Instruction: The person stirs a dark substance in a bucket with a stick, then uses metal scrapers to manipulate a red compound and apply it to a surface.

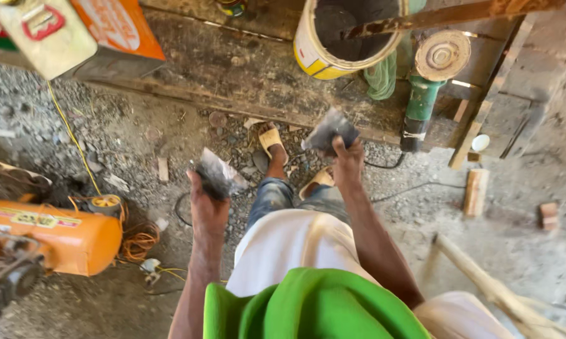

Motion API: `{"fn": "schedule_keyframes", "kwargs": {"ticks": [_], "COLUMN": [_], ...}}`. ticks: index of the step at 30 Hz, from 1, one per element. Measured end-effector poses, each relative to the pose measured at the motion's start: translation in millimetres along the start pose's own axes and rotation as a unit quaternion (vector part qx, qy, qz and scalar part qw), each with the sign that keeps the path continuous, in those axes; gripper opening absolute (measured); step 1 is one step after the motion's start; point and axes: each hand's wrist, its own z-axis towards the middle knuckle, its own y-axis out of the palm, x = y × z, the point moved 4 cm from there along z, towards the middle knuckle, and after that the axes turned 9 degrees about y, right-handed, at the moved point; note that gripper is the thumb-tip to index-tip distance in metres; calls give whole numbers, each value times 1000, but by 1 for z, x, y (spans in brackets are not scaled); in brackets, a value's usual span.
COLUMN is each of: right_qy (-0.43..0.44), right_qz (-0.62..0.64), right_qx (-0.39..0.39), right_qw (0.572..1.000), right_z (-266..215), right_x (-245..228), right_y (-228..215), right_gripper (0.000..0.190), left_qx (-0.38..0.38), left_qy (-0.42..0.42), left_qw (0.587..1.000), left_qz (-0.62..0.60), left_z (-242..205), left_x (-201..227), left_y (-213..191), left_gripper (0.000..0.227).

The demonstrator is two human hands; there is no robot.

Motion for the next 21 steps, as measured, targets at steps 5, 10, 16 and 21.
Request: {"fn": "schedule_keyframes", "kwargs": {"ticks": [5, 10, 16, 21], "right_qy": [-17, 55, -10, -15], "right_qz": [-56, -309, -415, -279], "right_qx": [278, 353, 300, 469], "right_qw": [959, 882, 859, 838], "right_z": [27, -43, -28, 4], "right_x": [70, 102, 62, 74], "right_y": [-64, -74, -70, -122], "right_gripper": [41, 46, 36, 30], "left_qx": [16, 36, 2, -41], "left_qy": [-35, -32, -37, -79], "left_qw": [999, 997, 992, 990], "left_qz": [33, 62, 118, 105], "left_z": [-15, -19, 4, 18], "left_x": [-4, 4, 3, -9], "left_y": [-11, -8, 22, 53], "left_gripper": [42, 44, 42, 44]}}
